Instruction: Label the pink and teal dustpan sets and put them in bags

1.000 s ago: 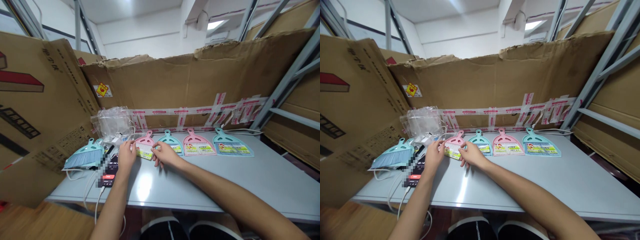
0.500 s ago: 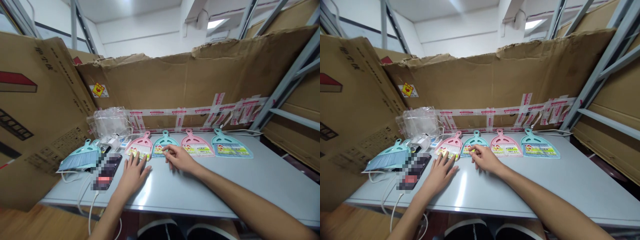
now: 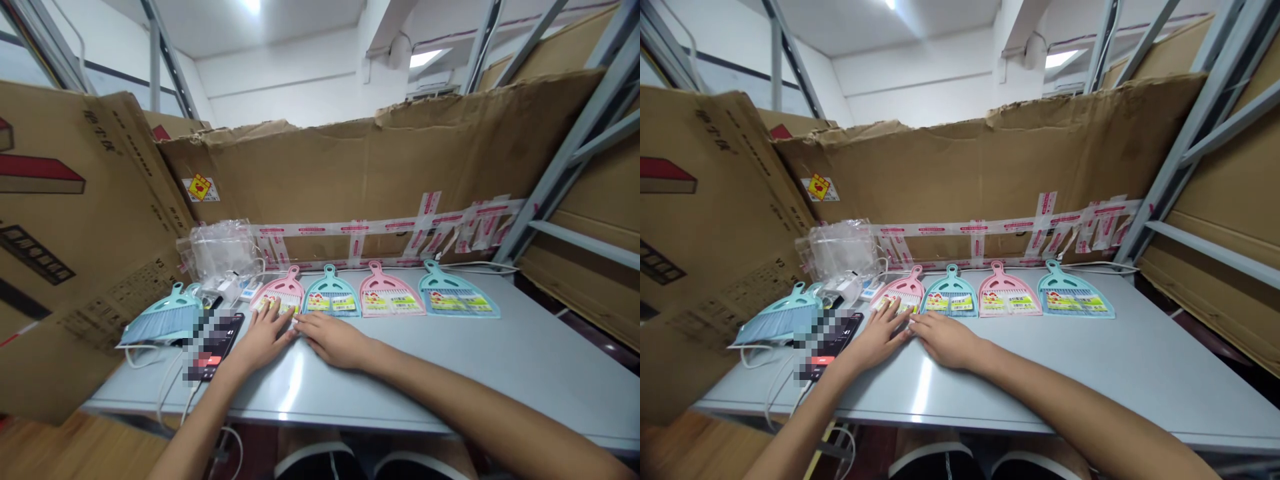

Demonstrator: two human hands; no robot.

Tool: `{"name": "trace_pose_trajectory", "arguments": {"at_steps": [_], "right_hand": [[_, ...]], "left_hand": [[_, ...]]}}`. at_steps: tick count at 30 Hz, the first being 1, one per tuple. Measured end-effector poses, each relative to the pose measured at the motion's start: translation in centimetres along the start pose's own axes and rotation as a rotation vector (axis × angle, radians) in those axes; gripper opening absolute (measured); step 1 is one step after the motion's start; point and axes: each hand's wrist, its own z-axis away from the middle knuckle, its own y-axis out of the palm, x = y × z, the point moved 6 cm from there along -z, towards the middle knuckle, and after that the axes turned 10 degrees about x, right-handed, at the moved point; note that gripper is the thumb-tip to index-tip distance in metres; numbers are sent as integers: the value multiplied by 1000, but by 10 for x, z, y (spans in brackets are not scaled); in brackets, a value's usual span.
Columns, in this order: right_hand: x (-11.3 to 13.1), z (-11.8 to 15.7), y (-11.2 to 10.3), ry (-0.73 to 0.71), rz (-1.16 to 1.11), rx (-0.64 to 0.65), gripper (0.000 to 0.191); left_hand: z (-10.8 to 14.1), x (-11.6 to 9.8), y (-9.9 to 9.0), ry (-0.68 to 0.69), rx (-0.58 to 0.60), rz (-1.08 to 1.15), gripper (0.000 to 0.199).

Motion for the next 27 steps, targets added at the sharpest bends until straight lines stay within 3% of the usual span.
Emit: {"name": "trace_pose_trajectory", "arguments": {"at_steps": [6, 14, 21, 23, 27], "right_hand": [[-1, -20, 8, 17, 14, 33, 39], [0, -20, 5, 37, -47, 5, 23], [-1, -19, 8, 24, -32, -13, 31], [-1, -18, 10, 21, -19, -26, 33], [-1, -16, 12, 23, -3, -58, 35]], "left_hand": [[-1, 9, 1, 25, -46, -4, 68], [-2, 4, -2, 76, -84, 9, 63], [19, 1, -17, 107, -233, 6, 56], [22, 2, -13, 60, -243, 12, 57], [23, 4, 4, -3, -156, 13, 58]]}}
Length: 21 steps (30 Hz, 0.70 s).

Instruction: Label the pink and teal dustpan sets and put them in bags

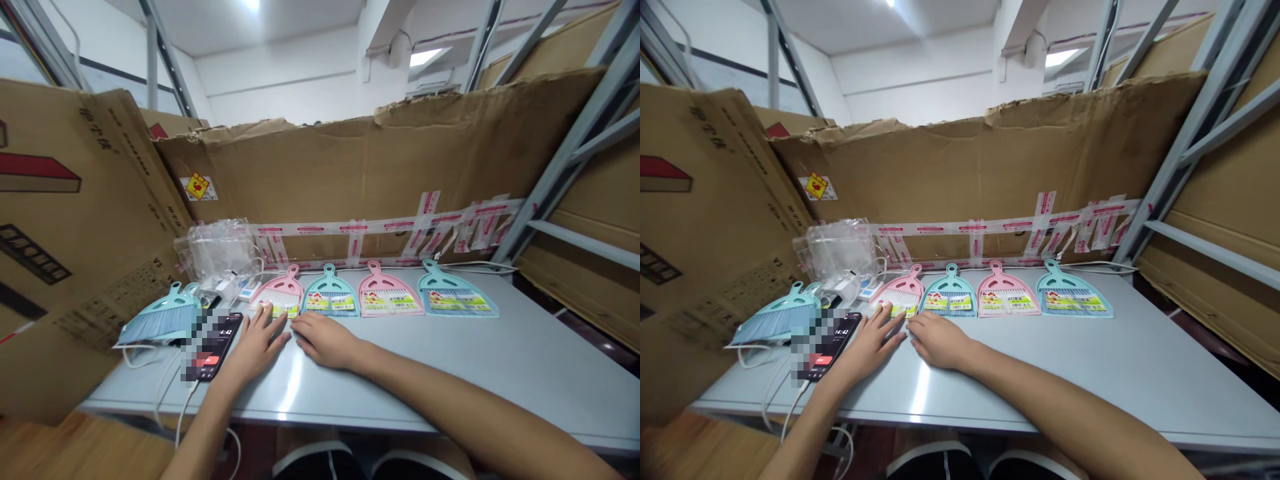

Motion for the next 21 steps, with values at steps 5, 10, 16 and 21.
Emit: {"name": "trace_pose_trajectory", "arguments": {"at_steps": [5, 10, 16, 21], "right_hand": [[1, 3, -1, 9, -4, -4, 32], [2, 3, -3, 11, -10, -5, 29], [3, 2, -3, 5, 3, -8, 24], [2, 3, -2, 0, 19, -9, 25]], "left_hand": [[3, 2, 3, 35, -14, -22, 54], [2, 6, 1, 64, -30, -33, 51], [-9, 13, 1, 63, -31, -16, 71], [-16, 19, 0, 82, -21, -19, 73]]}}
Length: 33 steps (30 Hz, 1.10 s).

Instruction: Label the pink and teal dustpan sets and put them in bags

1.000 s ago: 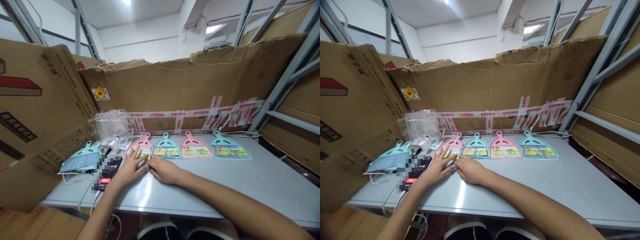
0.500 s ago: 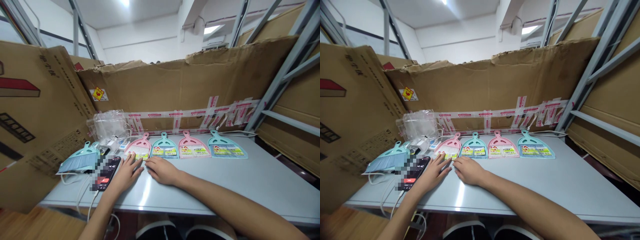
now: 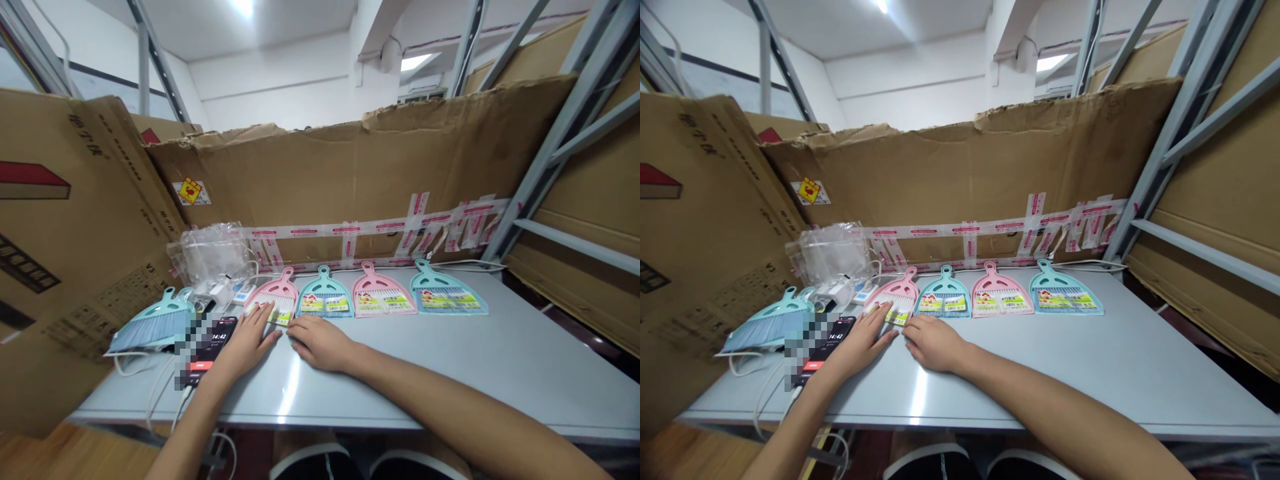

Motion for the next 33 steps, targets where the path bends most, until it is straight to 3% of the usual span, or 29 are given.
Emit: {"name": "trace_pose_trajectory", "arguments": {"at_steps": [7, 12, 15, 18, 25, 27, 31, 33], "right_hand": [[0, 2, 0, 8, 11, -9, 24], [1, 2, -1, 13, 22, -10, 23], [2, 3, -2, 23, 20, -3, 23], [2, 4, -3, 24, 12, -2, 24], [4, 4, -5, 7, 24, -7, 22], [4, 4, -4, 11, 24, -8, 21], [3, 5, -2, 18, 19, 4, 22], [2, 6, -1, 20, 18, 7, 23]], "left_hand": [[-3, 0, -7, 35, -84, 21, 73], [-14, -24, -21, 133, -126, -88, 44], [-15, -41, -27, 201, -105, -146, 39], [-7, -45, -36, 210, -124, -138, 37], [0, -18, -81, 1, -475, -84, 40], [-12, -22, -75, 4, -446, -73, 42], [-37, -39, -37, 86, -181, -59, 43], [-41, -40, -22, 98, -114, -34, 44]]}}
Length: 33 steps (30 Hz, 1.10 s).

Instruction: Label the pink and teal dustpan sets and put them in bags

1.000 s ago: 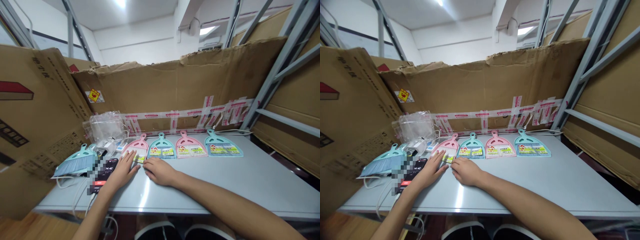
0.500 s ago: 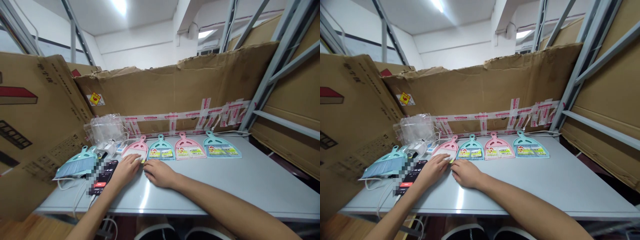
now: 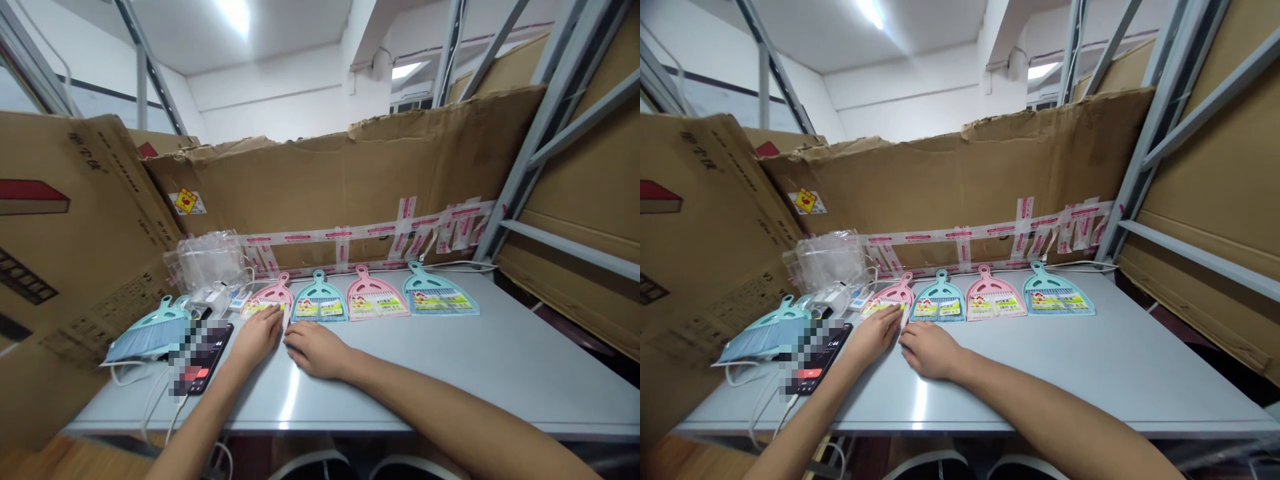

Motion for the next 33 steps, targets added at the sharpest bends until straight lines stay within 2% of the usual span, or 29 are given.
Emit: {"name": "trace_pose_trajectory", "arguments": {"at_steps": [2, 5, 9, 13, 16, 19, 22, 26, 30, 33], "right_hand": [[-1, 1, 1, 0, 2, 0, 24], [-1, 1, 2, -4, -3, -10, 24], [-1, 1, 1, -10, -17, -13, 22], [0, -1, 0, 6, -4, 16, 21], [0, -2, -1, 34, 13, 44, 20], [-3, -1, -2, 86, 36, 73, 21], [-7, 3, -3, 137, 70, 118, 21], [-3, 6, -3, 96, 106, 145, 19], [2, 4, -1, 38, 166, 151, 20], [-1, 7, -15, -20, 210, 102, 25]], "left_hand": [[3, 4, 7, -12, -5, 35, 46], [9, 10, 7, -4, -80, 96, 44], [5, 11, -12, 37, -211, 186, 41], [-30, -5, -48, 52, -345, 300, 33], [-67, -35, -62, 96, -434, 382, 29], [-95, -71, -51, 164, -438, 357, 29], [-101, -89, -31, 195, -408, 317, 28], [-86, -84, -19, 171, -426, 378, 27], [-78, -79, -13, 160, -365, 449, 29], [-79, -75, -11, 129, -333, 445, 34]]}}
